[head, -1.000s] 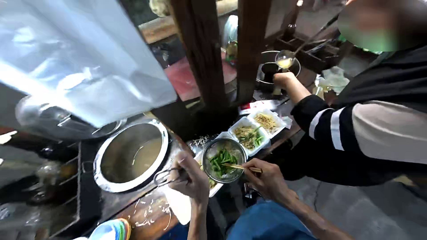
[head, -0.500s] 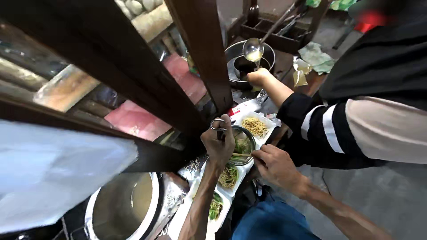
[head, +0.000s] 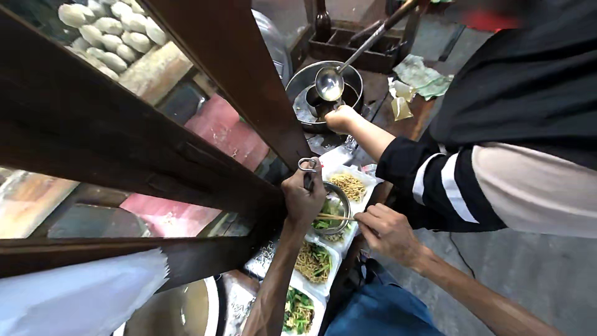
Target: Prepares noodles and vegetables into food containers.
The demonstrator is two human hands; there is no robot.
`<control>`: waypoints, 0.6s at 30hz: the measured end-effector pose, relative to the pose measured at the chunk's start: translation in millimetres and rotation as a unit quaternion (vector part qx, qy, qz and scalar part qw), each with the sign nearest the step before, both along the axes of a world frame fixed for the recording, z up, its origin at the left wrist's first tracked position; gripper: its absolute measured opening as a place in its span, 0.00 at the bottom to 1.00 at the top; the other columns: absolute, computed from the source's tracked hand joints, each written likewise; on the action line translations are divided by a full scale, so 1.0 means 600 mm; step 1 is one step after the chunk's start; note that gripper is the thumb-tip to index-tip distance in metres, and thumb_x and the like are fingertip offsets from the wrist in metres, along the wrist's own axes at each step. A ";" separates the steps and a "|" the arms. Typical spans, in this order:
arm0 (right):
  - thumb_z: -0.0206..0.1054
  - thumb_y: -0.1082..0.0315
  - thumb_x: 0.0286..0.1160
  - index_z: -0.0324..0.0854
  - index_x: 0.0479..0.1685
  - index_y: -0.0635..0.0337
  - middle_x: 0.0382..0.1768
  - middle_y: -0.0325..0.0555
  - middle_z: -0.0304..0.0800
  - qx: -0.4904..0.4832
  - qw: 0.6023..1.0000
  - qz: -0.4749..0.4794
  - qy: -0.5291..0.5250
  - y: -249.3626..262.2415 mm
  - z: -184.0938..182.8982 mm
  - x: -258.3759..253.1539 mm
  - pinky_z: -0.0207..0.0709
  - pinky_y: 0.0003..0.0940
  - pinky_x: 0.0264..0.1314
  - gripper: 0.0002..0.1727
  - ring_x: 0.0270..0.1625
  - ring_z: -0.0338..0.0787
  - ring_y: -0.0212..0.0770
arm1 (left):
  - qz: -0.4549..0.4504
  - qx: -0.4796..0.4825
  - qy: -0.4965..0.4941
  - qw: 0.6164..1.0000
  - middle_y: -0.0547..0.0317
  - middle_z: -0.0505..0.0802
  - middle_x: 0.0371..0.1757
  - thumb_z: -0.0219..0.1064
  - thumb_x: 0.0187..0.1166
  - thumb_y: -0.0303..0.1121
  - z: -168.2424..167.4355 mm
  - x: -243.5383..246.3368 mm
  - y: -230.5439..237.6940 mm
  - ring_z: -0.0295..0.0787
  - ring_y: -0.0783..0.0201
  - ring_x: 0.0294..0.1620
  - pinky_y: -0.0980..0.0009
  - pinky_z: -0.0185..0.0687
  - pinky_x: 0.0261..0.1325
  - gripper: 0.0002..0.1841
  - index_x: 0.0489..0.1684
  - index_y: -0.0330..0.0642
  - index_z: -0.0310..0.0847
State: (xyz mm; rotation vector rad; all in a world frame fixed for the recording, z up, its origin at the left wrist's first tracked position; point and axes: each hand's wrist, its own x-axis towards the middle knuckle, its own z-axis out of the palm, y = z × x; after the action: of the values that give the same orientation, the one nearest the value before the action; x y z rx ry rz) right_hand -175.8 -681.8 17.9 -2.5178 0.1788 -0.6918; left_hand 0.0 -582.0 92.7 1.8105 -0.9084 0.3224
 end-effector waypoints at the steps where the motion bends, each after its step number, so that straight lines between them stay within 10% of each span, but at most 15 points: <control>1: 0.63 0.68 0.71 0.93 0.37 0.60 0.26 0.49 0.88 0.006 1.000 0.014 0.015 0.003 0.002 0.002 0.83 0.42 0.33 0.11 0.32 0.90 0.51 | -0.005 -0.003 -0.003 1.000 0.72 0.71 0.15 0.58 0.90 0.35 0.000 0.001 -0.004 0.64 0.84 0.14 0.86 0.63 0.19 0.19 0.22 0.39 0.76; 9: 0.64 0.70 0.73 0.92 0.40 0.65 0.26 0.55 0.86 0.007 0.999 -0.008 0.041 -0.006 -0.063 0.033 0.85 0.47 0.35 0.11 0.34 0.90 0.57 | -0.024 0.057 0.001 0.998 0.69 0.72 0.13 0.58 0.88 0.34 -0.010 0.001 -0.019 0.65 0.80 0.12 0.82 0.64 0.16 0.19 0.20 0.40 0.75; 18: 0.67 0.73 0.69 0.92 0.36 0.67 0.28 0.57 0.89 0.034 0.994 -0.007 0.100 0.019 0.002 0.022 0.86 0.51 0.36 0.08 0.35 0.92 0.59 | 0.004 0.067 -0.030 0.997 0.64 0.75 0.14 0.60 0.87 0.34 0.001 0.004 -0.025 0.68 0.77 0.13 0.81 0.66 0.17 0.16 0.25 0.36 0.79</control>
State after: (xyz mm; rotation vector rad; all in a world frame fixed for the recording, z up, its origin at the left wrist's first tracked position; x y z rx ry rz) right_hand -162.8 -670.4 19.0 -2.5189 0.2870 -0.4302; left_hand 2.7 -597.2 93.4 1.9373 -0.9859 0.3291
